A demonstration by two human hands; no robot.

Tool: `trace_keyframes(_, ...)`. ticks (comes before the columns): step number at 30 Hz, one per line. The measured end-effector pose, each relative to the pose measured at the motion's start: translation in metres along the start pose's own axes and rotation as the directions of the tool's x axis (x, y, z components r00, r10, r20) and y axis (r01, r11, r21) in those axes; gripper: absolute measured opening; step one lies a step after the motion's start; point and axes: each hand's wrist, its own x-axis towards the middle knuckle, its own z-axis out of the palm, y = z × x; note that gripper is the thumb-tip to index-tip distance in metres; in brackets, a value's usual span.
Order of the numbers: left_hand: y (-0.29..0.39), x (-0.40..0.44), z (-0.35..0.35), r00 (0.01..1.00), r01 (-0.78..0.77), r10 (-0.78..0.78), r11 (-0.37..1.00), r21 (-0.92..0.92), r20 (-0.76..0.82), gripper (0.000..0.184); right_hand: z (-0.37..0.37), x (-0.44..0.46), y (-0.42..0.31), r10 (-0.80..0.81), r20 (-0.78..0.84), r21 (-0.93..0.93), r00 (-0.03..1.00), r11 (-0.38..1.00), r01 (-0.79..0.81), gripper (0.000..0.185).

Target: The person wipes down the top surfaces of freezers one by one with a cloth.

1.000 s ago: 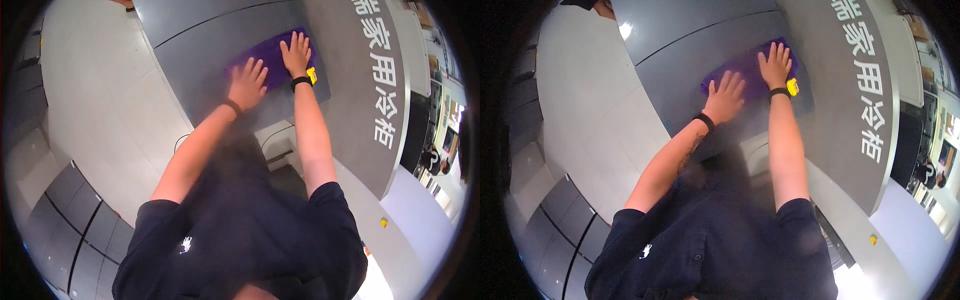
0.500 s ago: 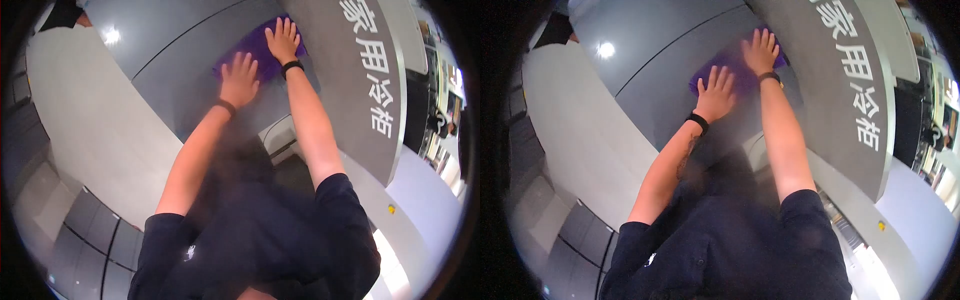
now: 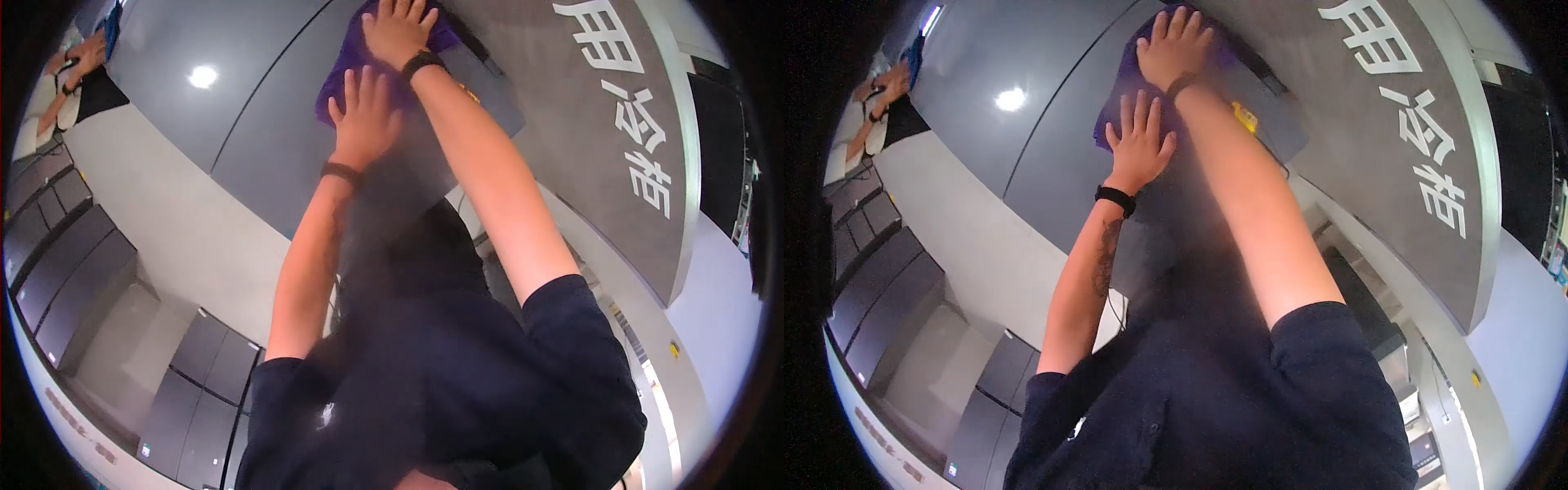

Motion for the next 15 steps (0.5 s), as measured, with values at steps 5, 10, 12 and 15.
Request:
trace_keyframes(5,-0.018,0.052,-0.021,0.997,0.047,-0.046,0.999,-0.021,0.054,0.072,0.012,0.045,-0.032,0.059,0.088,0.036,0.994,0.997,-0.062,0.066)
trace_keyframes(10,-0.039,0.074,-0.011,0.991,0.027,-0.031,0.999,-0.035,-0.133,0.067,0.010,0.071,-0.046,0.041,0.148,0.127,0.988,0.990,-0.061,0.066)
trace_keyframes(12,-0.036,0.075,-0.014,0.994,0.058,-0.059,0.998,-0.015,-0.093,0.069,0.008,0.073,-0.045,0.037,0.170,0.146,0.985,0.987,-0.062,0.066)
trace_keyframes(15,-0.046,0.080,-0.004,0.996,0.053,-0.046,0.996,0.076,-0.081,0.076,0.014,0.073,-0.043,0.032,0.148,0.103,0.989,0.994,-0.047,0.066)
